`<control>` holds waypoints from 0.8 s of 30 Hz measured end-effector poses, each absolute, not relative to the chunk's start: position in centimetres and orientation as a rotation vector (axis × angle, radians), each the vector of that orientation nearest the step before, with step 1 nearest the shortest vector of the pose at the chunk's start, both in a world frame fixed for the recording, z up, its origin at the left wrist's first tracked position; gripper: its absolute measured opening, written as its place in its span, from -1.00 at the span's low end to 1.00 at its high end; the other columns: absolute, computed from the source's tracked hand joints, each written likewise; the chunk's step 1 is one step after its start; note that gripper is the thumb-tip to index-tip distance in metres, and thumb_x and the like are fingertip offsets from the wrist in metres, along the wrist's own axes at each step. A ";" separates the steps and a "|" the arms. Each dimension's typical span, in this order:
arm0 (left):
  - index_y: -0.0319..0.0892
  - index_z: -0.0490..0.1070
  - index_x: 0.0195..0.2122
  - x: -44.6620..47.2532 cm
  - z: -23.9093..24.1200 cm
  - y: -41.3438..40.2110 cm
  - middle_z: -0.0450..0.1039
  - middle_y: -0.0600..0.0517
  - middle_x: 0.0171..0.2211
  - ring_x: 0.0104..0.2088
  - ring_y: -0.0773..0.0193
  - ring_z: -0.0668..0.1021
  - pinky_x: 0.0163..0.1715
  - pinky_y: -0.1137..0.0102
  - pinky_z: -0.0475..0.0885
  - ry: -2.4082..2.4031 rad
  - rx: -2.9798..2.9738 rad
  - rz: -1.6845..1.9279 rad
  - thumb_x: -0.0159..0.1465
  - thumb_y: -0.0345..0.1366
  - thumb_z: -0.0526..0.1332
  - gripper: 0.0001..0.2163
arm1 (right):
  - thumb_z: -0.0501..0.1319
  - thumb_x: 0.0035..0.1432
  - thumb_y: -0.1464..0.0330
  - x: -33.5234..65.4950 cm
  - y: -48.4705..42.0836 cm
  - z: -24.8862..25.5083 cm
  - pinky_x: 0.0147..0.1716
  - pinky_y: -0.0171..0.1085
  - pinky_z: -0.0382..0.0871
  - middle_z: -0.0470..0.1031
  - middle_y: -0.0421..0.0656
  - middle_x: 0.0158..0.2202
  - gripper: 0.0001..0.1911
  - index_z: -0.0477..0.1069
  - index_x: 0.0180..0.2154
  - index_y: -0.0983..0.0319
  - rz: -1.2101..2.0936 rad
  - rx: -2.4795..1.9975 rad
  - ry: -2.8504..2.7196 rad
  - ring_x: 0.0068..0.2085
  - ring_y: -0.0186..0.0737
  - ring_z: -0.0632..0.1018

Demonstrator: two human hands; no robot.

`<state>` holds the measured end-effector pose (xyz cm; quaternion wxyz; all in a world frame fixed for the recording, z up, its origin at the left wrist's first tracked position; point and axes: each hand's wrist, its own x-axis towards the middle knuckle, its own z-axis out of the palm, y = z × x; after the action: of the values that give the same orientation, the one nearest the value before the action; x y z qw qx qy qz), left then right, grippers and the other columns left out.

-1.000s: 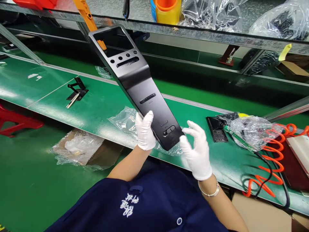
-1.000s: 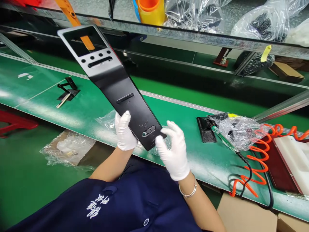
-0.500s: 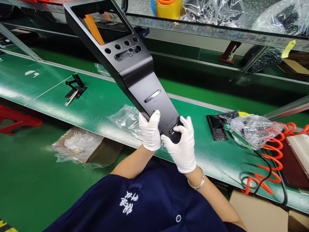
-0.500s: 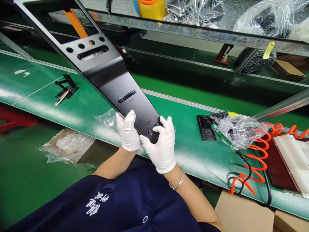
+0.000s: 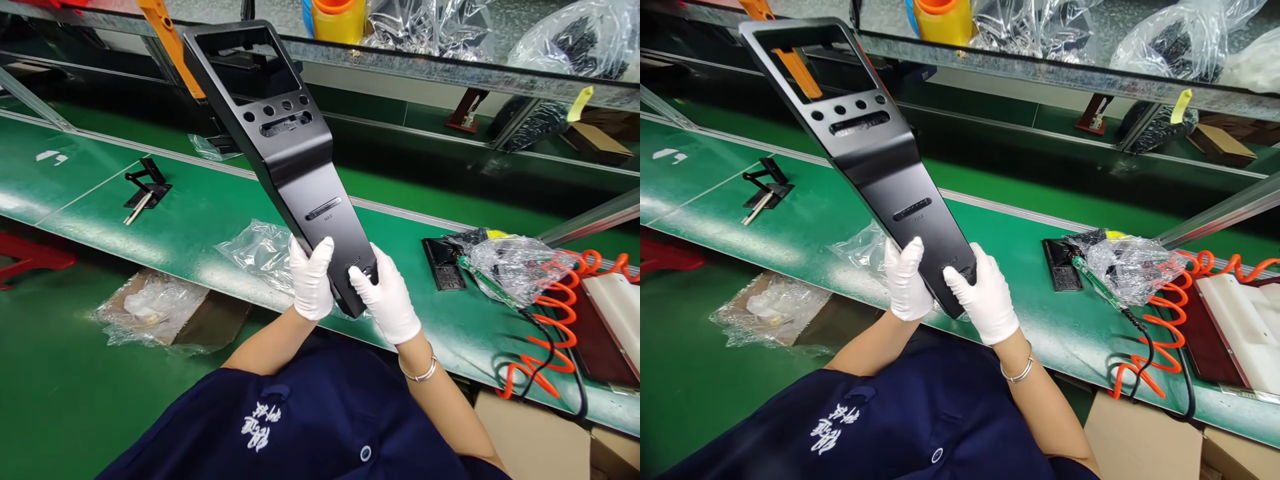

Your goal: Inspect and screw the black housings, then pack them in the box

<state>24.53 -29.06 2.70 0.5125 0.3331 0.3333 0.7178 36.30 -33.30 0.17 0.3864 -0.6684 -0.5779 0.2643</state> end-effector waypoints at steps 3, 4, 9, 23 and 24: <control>0.03 0.51 0.01 24.7 2.6 -29.2 0.66 0.02 -0.08 -0.18 0.19 0.68 -0.06 0.26 0.63 0.803 0.776 1.729 0.20 -0.20 0.40 -0.66 | -0.07 0.22 -0.38 36.3 -33.0 -0.1 0.31 0.01 0.38 0.38 0.04 0.20 0.06 0.31 0.34 0.30 0.692 -1.639 -1.456 0.21 -0.06 0.47; 0.01 0.52 -0.01 24.7 2.6 -29.2 0.66 0.02 -0.07 -0.18 0.20 0.68 -0.06 0.27 0.63 0.797 0.759 1.729 0.20 -0.21 0.41 -0.68 | -0.09 0.24 -0.38 36.4 -32.9 -0.2 0.31 0.01 0.38 0.38 0.04 0.21 0.05 0.32 0.33 0.31 0.701 -1.627 -1.449 0.22 -0.06 0.47; -0.04 0.55 -0.13 23.8 2.4 -27.9 0.66 0.04 -0.10 -0.20 0.22 0.68 -0.06 0.28 0.62 0.704 0.737 1.678 0.15 -0.21 0.46 -0.74 | -0.08 0.30 -0.33 37.4 -33.4 -0.7 0.48 -0.02 0.25 0.27 -0.02 0.32 0.00 0.27 0.38 0.30 0.828 -1.481 -1.442 0.36 -0.13 0.37; -0.05 0.55 -0.16 23.3 2.3 -25.7 0.65 0.05 -0.14 -0.26 0.24 0.66 -0.16 0.31 0.62 0.718 0.596 1.614 0.11 -0.16 0.47 -0.71 | 0.15 0.39 0.04 37.5 -35.1 0.1 0.34 -0.10 0.42 0.43 -0.05 0.17 -0.54 0.52 0.01 0.26 0.233 -1.383 -1.421 0.25 -0.26 0.47; -0.05 0.54 -0.15 23.6 2.2 -25.9 0.64 0.05 -0.14 -0.26 0.25 0.66 -0.15 0.31 0.62 0.743 0.610 1.652 0.12 -0.16 0.47 -0.71 | 0.16 0.39 0.06 36.9 -34.9 -0.2 0.38 -0.03 0.36 0.41 -0.05 0.19 -0.57 0.53 -0.03 0.27 0.079 -1.391 -1.488 0.31 -0.21 0.41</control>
<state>23.58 -25.88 2.21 0.5769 0.2607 0.3176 0.7059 36.95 -34.86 -0.17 0.5238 -0.5812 -0.6219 0.0330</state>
